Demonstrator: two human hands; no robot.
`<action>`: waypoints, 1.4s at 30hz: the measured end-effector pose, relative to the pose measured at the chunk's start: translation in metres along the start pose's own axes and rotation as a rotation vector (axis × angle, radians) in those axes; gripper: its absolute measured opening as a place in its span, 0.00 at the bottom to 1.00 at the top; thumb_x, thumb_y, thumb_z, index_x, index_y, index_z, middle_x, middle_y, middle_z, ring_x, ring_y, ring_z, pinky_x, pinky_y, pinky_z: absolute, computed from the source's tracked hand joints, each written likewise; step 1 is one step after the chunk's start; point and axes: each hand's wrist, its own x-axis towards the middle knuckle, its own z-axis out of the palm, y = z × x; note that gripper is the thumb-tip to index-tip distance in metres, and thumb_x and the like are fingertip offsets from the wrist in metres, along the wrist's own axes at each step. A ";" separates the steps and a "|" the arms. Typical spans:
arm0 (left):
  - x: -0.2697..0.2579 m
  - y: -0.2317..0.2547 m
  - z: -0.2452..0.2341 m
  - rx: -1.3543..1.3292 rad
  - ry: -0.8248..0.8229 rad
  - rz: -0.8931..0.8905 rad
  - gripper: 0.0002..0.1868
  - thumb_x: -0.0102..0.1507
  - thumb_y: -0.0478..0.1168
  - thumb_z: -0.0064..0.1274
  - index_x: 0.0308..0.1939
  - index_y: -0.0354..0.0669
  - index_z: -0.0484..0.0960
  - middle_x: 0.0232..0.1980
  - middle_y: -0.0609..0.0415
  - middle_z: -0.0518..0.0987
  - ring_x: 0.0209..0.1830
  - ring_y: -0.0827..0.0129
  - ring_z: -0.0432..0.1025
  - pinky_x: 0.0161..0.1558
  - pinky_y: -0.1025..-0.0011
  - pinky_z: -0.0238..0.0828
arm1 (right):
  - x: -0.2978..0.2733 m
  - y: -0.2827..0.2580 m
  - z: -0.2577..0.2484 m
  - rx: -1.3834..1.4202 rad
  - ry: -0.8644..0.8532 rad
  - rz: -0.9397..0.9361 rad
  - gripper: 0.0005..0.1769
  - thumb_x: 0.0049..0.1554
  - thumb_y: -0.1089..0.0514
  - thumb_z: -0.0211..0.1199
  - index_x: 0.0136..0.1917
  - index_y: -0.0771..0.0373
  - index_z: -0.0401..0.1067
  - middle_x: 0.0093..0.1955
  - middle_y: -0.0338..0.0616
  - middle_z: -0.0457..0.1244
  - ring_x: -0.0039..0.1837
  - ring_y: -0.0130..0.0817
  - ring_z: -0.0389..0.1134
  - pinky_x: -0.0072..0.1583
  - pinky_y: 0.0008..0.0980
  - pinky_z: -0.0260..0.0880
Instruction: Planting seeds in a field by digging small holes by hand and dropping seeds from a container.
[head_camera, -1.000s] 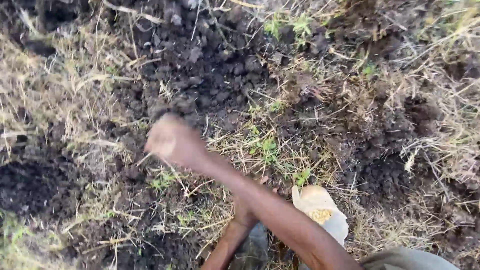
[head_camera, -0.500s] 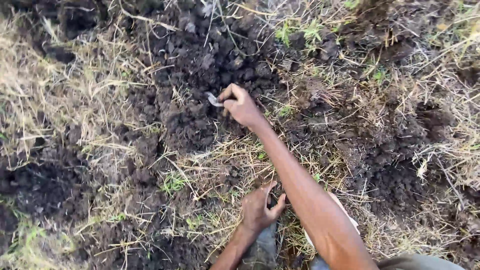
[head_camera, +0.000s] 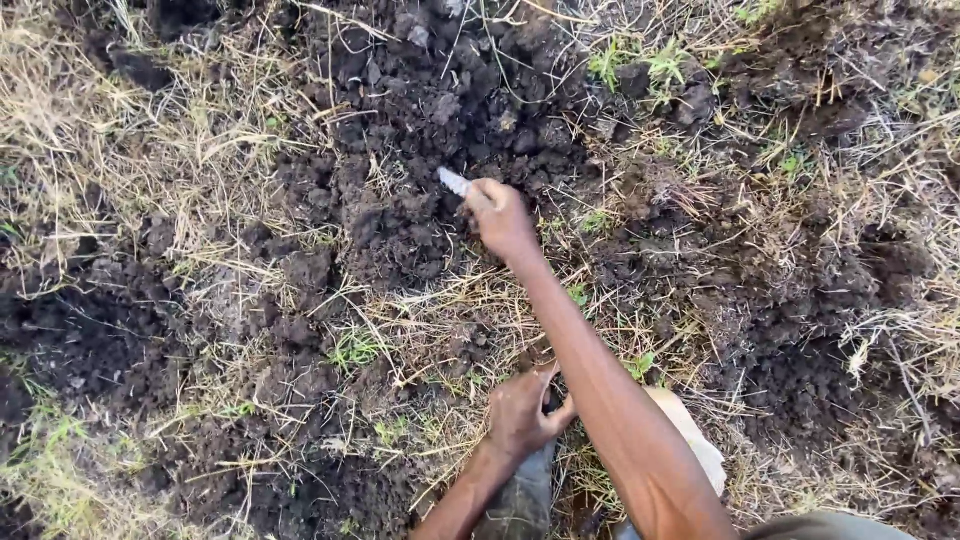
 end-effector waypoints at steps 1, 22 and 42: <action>0.002 -0.003 0.001 -0.002 -0.001 -0.007 0.28 0.61 0.56 0.63 0.59 0.45 0.80 0.21 0.61 0.75 0.16 0.75 0.65 0.19 0.76 0.66 | -0.002 -0.005 -0.007 -0.003 -0.005 0.005 0.16 0.67 0.58 0.48 0.65 0.61 0.69 0.40 0.37 0.64 0.34 0.21 0.57 0.34 0.17 0.55; -0.003 -0.008 0.012 -0.025 -0.058 -0.028 0.18 0.53 0.42 0.70 0.41 0.49 0.77 0.25 0.62 0.72 0.19 0.74 0.64 0.22 0.75 0.65 | -0.052 -0.039 0.037 -0.416 -0.456 -0.553 0.23 0.57 0.51 0.65 0.62 0.62 0.67 0.49 0.49 0.64 0.41 0.30 0.67 0.41 0.26 0.73; -0.002 -0.006 0.007 -0.052 0.209 0.074 0.24 0.63 0.53 0.62 0.60 0.50 0.80 0.18 0.70 0.61 0.14 0.80 0.52 0.12 0.77 0.48 | 0.006 -0.033 -0.058 -0.619 0.372 -0.316 0.15 0.58 0.53 0.67 0.54 0.59 0.67 0.55 0.45 0.58 0.45 0.30 0.64 0.42 0.25 0.73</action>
